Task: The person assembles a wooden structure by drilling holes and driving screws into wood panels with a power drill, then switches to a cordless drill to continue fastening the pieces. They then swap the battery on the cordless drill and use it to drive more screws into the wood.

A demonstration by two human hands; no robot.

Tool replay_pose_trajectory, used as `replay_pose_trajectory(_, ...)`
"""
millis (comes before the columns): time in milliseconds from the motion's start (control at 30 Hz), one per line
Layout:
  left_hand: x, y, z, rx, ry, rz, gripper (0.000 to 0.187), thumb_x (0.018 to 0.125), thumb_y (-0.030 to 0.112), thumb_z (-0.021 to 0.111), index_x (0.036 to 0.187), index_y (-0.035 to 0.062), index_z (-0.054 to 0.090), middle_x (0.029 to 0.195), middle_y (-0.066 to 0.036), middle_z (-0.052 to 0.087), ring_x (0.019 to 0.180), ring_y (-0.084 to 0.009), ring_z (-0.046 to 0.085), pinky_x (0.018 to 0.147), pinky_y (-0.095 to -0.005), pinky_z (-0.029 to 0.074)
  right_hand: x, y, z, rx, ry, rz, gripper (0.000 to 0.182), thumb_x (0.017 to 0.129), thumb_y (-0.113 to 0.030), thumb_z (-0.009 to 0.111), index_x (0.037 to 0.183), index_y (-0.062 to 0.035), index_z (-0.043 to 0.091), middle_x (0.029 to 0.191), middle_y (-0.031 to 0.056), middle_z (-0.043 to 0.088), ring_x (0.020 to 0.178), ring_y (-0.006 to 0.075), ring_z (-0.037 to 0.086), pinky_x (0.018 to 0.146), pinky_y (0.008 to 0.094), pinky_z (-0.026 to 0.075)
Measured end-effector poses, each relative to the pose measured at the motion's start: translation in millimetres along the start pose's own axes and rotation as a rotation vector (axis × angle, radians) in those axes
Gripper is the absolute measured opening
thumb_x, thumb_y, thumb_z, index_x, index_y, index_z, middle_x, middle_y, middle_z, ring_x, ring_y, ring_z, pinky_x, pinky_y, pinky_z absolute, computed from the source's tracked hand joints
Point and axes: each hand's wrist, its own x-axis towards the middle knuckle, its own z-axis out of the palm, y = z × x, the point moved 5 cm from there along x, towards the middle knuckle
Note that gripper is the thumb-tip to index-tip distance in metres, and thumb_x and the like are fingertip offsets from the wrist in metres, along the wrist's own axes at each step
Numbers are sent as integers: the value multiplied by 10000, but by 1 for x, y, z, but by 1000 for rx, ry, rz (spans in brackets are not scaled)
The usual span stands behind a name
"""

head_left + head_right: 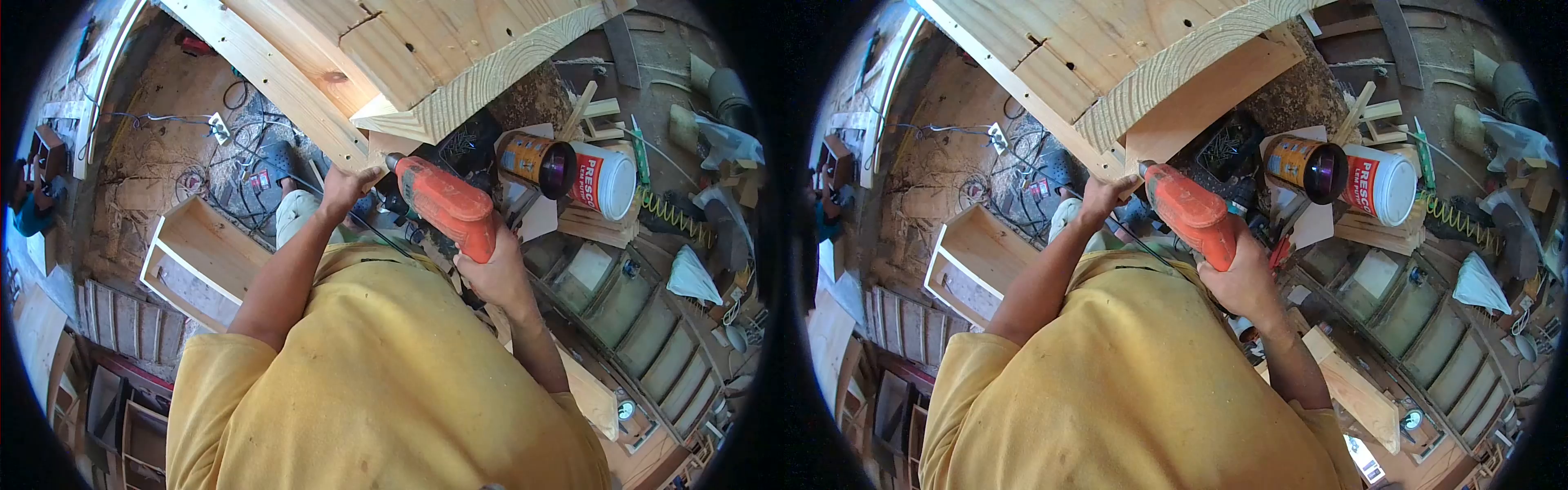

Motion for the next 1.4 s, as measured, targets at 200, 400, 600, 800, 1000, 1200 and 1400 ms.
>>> replay_pose_trajectory(200,5,-10,-1,-5,-1,-23,400,774,225,749,1086,5,625,865,-75,671,667,-148,616,521,-274,489,0,-3,1,-67,34,-30,568,719,-67,691,1249,-19,492,1119,208,629,1070,333,622,926,392,473)
replay_pose_trajectory(400,3,-7,0,-25,8,-12,390,778,220,740,1091,15,629,885,-63,672,675,-138,616,519,-271,484,2,-2,4,-17,27,-45,557,714,-59,687,1234,-9,493,1096,209,633,1050,331,629,916,390,476)
replay_pose_trajectory(600,0,0,3,-49,4,9,377,777,215,733,1086,25,633,865,-51,666,656,-129,604,512,-265,474,3,0,4,-3,23,-27,555,712,-58,683,1231,-3,494,1108,210,625,1057,332,622,920,391,470)
replay_pose_trajectory(800,-1,2,3,-25,7,20,273,822,208,714,996,18,624,771,-38,624,594,-110,557,491,-255,450,3,2,4,-57,50,-38,564,709,-56,681,1237,-1,493,1105,181,618,1034,295,608,918,379,463)
replay_pose_trajectory(1000,1,0,3,-10,-2,29,300,805,205,719,1018,16,626,787,-42,632,601,-118,565,496,-263,455,2,2,7,-16,23,-43,558,717,-70,678,1236,2,485,1115,227,618,1068,359,613,932,403,462)
replay_pose_trajectory(1200,1,-1,2,-27,4,12,358,776,197,732,1070,15,637,834,-53,664,631,-128,600,504,-270,467,4,2,9,-7,48,-69,550,710,-68,668,1227,2,492,1101,225,622,1054,360,615,927,404,462)
replay_pose_trajectory(1400,2,-2,3,-28,0,20,325,789,206,734,1036,16,637,815,-47,651,621,-122,586,509,-262,468,4,3,9,-22,47,-27,550,710,-80,669,1226,5,497,1103,221,621,1049,358,614,928,408,461)
